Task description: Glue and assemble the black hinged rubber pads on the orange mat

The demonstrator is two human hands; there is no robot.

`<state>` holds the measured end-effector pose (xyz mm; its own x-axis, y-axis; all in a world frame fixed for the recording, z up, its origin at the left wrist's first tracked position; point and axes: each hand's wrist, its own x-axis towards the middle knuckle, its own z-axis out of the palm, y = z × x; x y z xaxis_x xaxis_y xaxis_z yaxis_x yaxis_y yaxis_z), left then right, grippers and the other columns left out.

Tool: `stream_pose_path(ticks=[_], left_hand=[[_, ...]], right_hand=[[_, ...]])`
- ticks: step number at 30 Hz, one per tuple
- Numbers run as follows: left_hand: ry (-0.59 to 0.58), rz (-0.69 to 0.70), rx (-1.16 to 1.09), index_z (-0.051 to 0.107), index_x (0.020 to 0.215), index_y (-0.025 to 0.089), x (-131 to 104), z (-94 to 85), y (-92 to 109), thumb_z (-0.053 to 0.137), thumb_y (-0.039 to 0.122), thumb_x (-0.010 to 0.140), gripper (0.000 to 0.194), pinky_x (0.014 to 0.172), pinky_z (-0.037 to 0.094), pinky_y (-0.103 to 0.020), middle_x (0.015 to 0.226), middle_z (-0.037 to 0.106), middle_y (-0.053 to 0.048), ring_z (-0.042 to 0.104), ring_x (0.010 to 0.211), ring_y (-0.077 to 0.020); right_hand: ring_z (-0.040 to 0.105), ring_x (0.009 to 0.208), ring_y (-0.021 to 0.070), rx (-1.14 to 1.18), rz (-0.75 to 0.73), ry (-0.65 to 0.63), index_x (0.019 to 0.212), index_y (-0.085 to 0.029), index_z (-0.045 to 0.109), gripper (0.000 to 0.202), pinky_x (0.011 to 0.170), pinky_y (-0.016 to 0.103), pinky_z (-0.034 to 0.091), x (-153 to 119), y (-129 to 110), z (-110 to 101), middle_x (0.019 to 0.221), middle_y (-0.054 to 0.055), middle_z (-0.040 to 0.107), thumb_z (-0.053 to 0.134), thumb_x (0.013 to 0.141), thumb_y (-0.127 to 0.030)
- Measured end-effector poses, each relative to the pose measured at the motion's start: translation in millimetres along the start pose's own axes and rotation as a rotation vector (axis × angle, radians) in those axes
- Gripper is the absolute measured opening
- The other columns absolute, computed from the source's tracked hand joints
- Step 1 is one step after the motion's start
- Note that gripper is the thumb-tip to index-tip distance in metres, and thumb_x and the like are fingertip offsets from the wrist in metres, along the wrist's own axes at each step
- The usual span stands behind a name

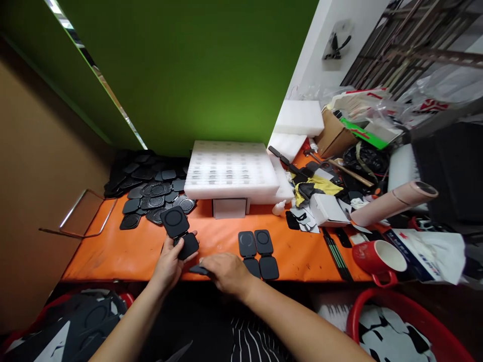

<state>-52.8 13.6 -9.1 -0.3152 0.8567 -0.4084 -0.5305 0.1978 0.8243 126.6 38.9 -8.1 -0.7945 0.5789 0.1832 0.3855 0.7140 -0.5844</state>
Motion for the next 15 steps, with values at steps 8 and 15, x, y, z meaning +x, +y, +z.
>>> stream_pose_path(ticks=[8, 15], left_hand=[[-0.123, -0.059, -0.193, 0.053, 0.104, 0.021, -13.4, 40.2, -17.5, 0.067, 0.045, 0.073, 0.041, 0.081, 0.051, -0.032, 0.098, 0.067, -0.004, 0.062, 0.099, -0.0224], [-0.072, -0.043, -0.209, 0.055, 0.104, 0.020, -16.5, 40.6, -25.0, 0.059, 0.050, 0.078, 0.039, 0.082, 0.051, -0.034, 0.104, 0.066, -0.007, 0.060, 0.103, -0.0240]], right_hand=[[0.067, 0.088, 0.0233, 0.184, 0.475, 0.220, 0.130, -0.020, 0.046, 0.042, 0.072, 0.030, 0.050, 15.2, -12.9, -12.9, 0.101, 0.010, 0.069, 0.037, 0.093, -0.037], [0.067, 0.088, 0.0274, 0.044, 0.592, 0.166, 0.134, -0.018, 0.045, 0.047, 0.071, 0.035, 0.050, 14.2, -7.0, -9.1, 0.099, 0.012, 0.070, 0.040, 0.092, -0.038]])
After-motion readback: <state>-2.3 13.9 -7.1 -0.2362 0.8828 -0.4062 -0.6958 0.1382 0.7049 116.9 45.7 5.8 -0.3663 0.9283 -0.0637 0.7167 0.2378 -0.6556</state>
